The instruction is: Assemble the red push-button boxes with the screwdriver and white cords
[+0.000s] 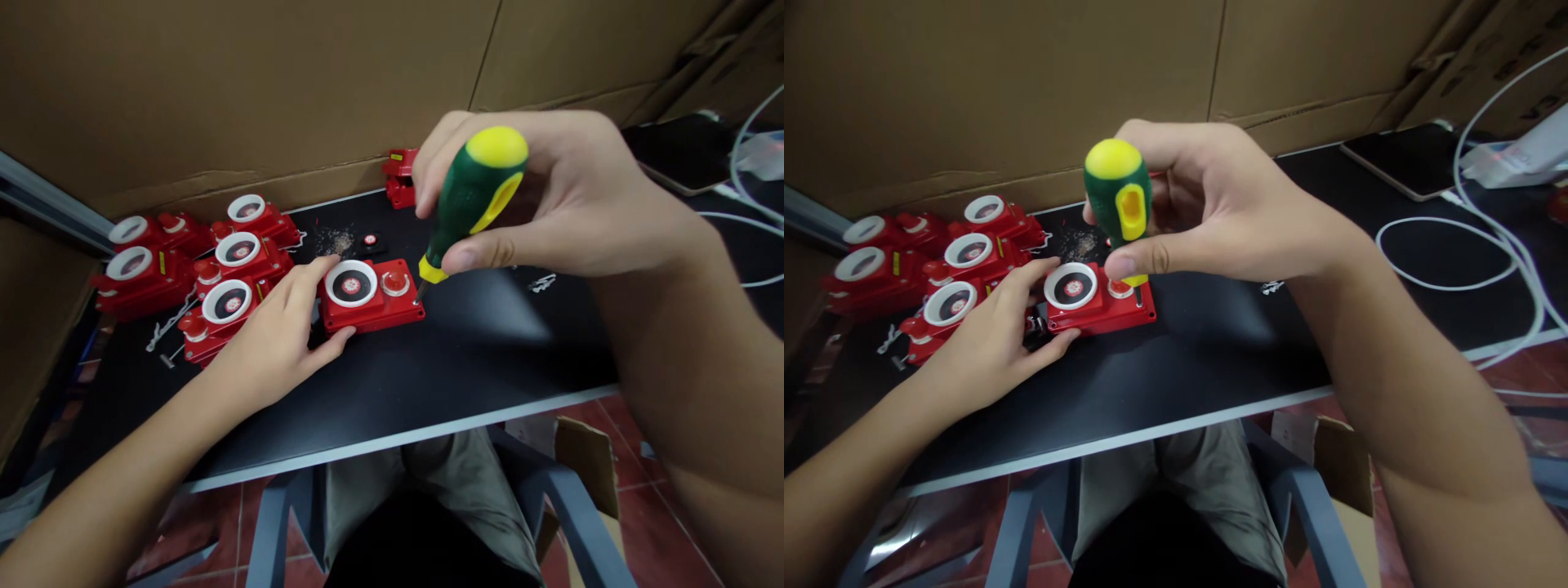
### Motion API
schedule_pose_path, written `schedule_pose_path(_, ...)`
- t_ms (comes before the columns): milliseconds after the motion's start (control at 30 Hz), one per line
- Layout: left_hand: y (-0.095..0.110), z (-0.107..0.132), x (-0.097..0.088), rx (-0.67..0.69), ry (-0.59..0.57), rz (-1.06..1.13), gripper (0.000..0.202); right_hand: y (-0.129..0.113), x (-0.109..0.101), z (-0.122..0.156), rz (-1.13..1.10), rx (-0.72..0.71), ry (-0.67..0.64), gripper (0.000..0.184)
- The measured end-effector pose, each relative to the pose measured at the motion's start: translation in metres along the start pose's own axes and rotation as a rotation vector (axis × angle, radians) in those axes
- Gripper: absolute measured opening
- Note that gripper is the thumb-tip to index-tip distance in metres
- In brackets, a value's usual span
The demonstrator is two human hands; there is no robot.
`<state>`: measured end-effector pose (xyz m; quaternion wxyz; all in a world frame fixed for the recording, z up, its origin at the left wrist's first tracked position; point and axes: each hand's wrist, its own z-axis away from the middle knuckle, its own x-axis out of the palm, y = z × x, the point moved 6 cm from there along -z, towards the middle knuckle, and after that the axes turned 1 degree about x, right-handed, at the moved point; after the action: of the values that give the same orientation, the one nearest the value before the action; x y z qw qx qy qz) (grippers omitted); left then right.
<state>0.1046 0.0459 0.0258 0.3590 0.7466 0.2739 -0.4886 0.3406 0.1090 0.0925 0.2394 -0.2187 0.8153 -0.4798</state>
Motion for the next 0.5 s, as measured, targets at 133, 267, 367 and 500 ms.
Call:
schedule_pose_path(133, 0.0002, -0.0001, -0.0005, -0.002, -0.001, 0.003, 0.069, 0.0001, 0.0046, 0.0019, -0.065, 0.058, -0.101, 0.034)
schedule_pose_path(267, -0.0012, 0.0, 0.0003, -0.031, -0.004, 0.009, 0.071, 0.0037, 0.0014, 0.0007, -0.082, 0.098, -0.057, 0.032)
schedule_pose_path(367, -0.0017, 0.0003, 0.0009, -0.036, -0.006, 0.015, 0.071, 0.0041, 0.0011, -0.001, -0.062, 0.067, -0.037, 0.03)
schedule_pose_path(500, -0.0009, 0.0006, -0.0001, -0.013, 0.01, 0.017, 0.07, 0.0033, 0.0016, -0.003, -0.036, 0.006, -0.032, 0.035)
